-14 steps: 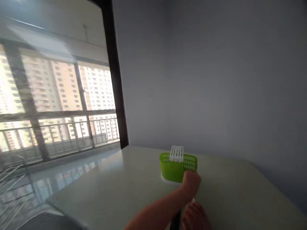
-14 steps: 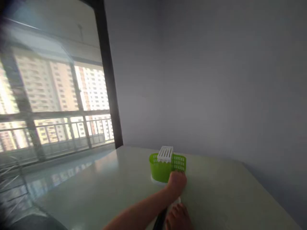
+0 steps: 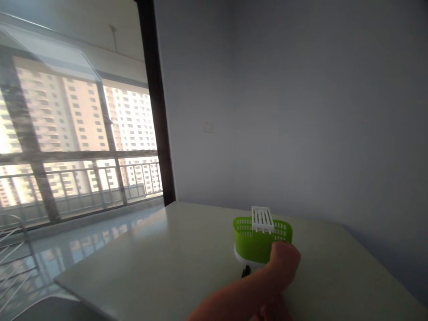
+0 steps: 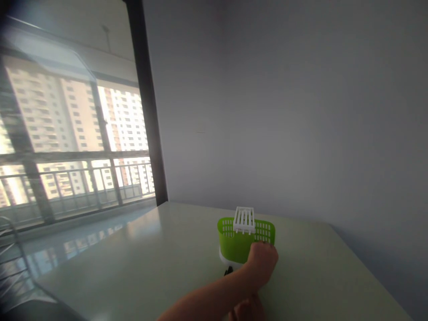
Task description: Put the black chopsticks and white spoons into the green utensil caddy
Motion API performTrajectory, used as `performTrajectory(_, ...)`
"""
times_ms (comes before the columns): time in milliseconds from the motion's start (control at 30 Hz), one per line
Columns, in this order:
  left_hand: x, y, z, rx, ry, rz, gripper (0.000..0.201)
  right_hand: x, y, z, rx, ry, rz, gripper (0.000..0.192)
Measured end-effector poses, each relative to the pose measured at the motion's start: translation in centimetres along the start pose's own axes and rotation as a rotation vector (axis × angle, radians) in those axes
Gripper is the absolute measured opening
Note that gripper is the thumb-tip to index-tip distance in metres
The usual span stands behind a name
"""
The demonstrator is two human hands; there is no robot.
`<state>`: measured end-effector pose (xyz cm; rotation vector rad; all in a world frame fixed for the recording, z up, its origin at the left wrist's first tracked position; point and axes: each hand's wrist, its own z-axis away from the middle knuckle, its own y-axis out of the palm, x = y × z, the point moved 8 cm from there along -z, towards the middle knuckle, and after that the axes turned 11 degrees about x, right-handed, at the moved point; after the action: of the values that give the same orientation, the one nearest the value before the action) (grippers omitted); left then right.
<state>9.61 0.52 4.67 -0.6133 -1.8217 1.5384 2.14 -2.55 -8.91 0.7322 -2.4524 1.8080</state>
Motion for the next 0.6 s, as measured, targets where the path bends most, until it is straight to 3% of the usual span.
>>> performTrajectory(100, 3.7, -2.8, 4.0, -0.148, -0.107, 0.136, 0.018, 1.6, -2.1, -0.6, 0.044, 0.034, -0.013, 0.021)
performTrajectory(167, 7.0, -3.2, 7.4, -0.156, -0.21, 0.211, 0.02, 2.6, -3.3, -0.8, 0.051, -0.003, -0.04, 0.018)
performTrajectory(233, 10.3, -2.4, 11.0, -0.127, -0.327, 0.263, 0.023, 3.1, -4.0, -0.8, 0.055, -0.017, -0.055, 0.016)
performTrajectory(333, 13.8, 1.1, 15.8, -0.022, -0.474, 0.343, 0.024, 3.1, -4.2, -0.5, 0.071, -0.019, -0.08, 0.018)
performTrajectory(467, 13.9, 6.8, 19.6, 0.131, -0.545, 0.458, 0.018, 3.2, -4.4, -0.3, 0.11, -0.021, -0.107, 0.019)
performTrajectory(600, 12.1, 9.1, 20.5, 0.171, -0.56, 0.505, 0.018, 3.5, -5.0, -0.4, 0.15, -0.019, -0.106, 0.023)
